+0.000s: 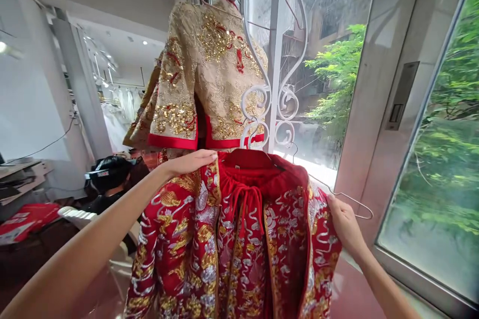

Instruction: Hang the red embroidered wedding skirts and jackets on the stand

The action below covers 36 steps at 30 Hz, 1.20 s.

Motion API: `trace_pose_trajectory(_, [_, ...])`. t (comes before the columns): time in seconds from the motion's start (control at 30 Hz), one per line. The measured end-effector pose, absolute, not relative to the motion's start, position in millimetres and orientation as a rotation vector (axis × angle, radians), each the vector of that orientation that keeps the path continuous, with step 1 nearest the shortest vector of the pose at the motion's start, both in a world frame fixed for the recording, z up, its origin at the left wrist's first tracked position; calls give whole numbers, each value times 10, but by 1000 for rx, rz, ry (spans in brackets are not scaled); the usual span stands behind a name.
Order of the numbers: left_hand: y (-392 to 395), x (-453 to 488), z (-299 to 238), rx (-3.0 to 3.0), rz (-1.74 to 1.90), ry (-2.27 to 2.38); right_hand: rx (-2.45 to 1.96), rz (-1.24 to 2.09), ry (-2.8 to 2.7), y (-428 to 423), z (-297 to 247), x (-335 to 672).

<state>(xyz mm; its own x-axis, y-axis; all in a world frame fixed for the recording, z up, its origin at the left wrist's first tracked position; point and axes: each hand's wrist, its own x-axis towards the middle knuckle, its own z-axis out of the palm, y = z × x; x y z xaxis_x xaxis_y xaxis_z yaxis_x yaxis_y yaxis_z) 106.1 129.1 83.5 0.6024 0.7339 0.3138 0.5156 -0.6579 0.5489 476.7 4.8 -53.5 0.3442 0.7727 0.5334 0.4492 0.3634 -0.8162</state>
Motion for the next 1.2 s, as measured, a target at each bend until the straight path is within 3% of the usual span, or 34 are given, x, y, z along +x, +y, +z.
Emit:
trace_pose_trajectory(0.13, [1392, 1117, 846, 2388, 675, 1083, -1267, 574, -1154, -17, -760, 4778])
trace_pose_trajectory(0.27, [1257, 933, 803, 2631, 550, 1111, -1334, 781, -1372, 8, -592, 4909])
trace_pose_trajectory(0.47, [1083, 684, 529, 2777, 722, 1299, -990, 367, -2001, 333, 44, 4950])
trace_pose_trajectory(0.57, [1062, 786, 399, 2859, 794, 1468, -1099, 167, -2074, 344, 211, 4705])
trace_pose_trajectory(0.77, [794, 1194, 50, 3050, 1228, 1698, -1298, -775, -1758, 120, 12, 4035])
trace_pose_trajectory(0.87, [581, 1385, -148, 3062, 1374, 1848, -1277, -936, -1793, 147, -160, 4028])
trace_pose_trajectory(1.1, [211, 1838, -570, 2536, 1704, 2262, -1125, -391, -1902, 547, -38, 4800])
trace_pose_trajectory(1.2, [210, 1871, -704, 2437, 1616, 2380, -1172, -201, -1994, 625, -67, 4866])
